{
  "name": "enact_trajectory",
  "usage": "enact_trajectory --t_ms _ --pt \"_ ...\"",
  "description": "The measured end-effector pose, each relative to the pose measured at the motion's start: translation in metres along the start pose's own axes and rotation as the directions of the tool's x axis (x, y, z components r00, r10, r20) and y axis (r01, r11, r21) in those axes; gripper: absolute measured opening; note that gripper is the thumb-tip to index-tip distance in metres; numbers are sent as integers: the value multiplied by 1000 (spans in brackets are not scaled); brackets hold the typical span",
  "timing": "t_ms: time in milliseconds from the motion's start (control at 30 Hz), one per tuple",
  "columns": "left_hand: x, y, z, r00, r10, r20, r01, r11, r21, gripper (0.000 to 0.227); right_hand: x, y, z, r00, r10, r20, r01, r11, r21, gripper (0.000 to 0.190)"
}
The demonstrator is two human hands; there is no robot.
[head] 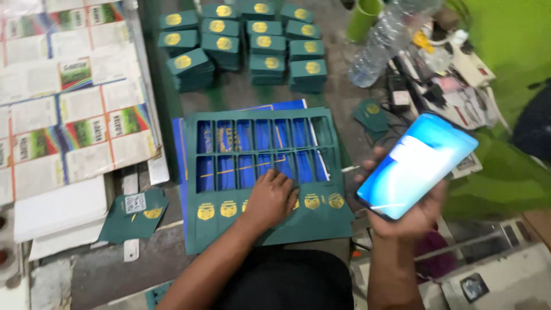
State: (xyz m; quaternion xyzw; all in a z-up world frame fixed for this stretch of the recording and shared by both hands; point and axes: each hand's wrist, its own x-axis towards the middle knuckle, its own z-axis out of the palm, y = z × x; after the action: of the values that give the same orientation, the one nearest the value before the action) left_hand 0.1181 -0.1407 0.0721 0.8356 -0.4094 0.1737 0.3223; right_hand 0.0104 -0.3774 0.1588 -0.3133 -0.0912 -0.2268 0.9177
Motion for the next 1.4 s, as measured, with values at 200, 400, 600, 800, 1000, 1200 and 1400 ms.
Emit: enact_trajectory --t_ms 200,400,600,800,1000,1200,1400 --pt "6 4 -5 1000 15 22 -15 1000 -4 16 17 21 -30 987 160 -21 -149 953 264 73" --pt "10 7 -9 999 -10 47 11 1000 -9 15 15 27 -49 983 176 -42 -169 976 140 77" --pt "12 7 -10 998 -16 65 18 999 -32 14 14 26 -47 984 147 -104 -150 988 -23 80" --pt "13 10 -11 1000 3 18 -2 999 -45 14 14 32 -72 979 58 -195 -72 995 -62 73" --pt "14 10 -10 996 -14 83 16 1000 -21 14 15 38 -121 940 -128 -317 61 975 -213 64" --pt "15 13 -10 998 -5 70 7 1000 -21 15 33 27 -178 831 -244 -500 79 941 -328 45" --pt "15 12 -9 998 2 65 -1 1000 -26 16 68 -28 -236 807 -338 -485 109 892 -439 37"
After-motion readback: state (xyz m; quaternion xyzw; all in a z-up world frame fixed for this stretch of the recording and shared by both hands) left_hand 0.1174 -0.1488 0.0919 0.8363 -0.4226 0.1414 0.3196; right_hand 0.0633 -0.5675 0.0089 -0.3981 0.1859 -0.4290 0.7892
